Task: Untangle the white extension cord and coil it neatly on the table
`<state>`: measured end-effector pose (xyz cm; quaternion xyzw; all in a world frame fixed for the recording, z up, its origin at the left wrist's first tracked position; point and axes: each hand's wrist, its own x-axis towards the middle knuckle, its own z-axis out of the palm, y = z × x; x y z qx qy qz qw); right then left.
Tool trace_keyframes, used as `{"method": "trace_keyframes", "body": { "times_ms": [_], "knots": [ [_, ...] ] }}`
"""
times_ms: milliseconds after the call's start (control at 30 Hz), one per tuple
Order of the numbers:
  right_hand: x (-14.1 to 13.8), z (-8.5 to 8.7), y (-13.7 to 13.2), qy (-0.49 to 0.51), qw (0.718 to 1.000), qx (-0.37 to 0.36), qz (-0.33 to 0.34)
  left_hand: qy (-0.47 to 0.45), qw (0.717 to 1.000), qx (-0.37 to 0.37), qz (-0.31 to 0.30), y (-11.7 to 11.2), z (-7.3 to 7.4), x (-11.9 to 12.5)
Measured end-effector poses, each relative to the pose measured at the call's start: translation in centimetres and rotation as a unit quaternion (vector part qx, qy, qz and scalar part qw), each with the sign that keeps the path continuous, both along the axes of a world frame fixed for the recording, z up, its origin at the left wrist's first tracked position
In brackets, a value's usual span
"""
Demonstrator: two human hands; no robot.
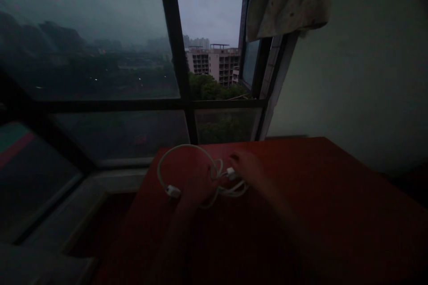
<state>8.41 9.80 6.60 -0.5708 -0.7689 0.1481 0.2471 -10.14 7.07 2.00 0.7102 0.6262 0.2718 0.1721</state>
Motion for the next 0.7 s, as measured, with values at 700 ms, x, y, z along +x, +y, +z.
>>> {"method": "trace_keyframes", "body": {
  "times_ms": [700],
  "knots": [
    [4.2, -3.2, -0.7, 0.037, 0.985, -0.14, 0.091, -0.404, 0.89, -0.186, -0.094, 0.0, 0.2, 0.9]
  ]
}}
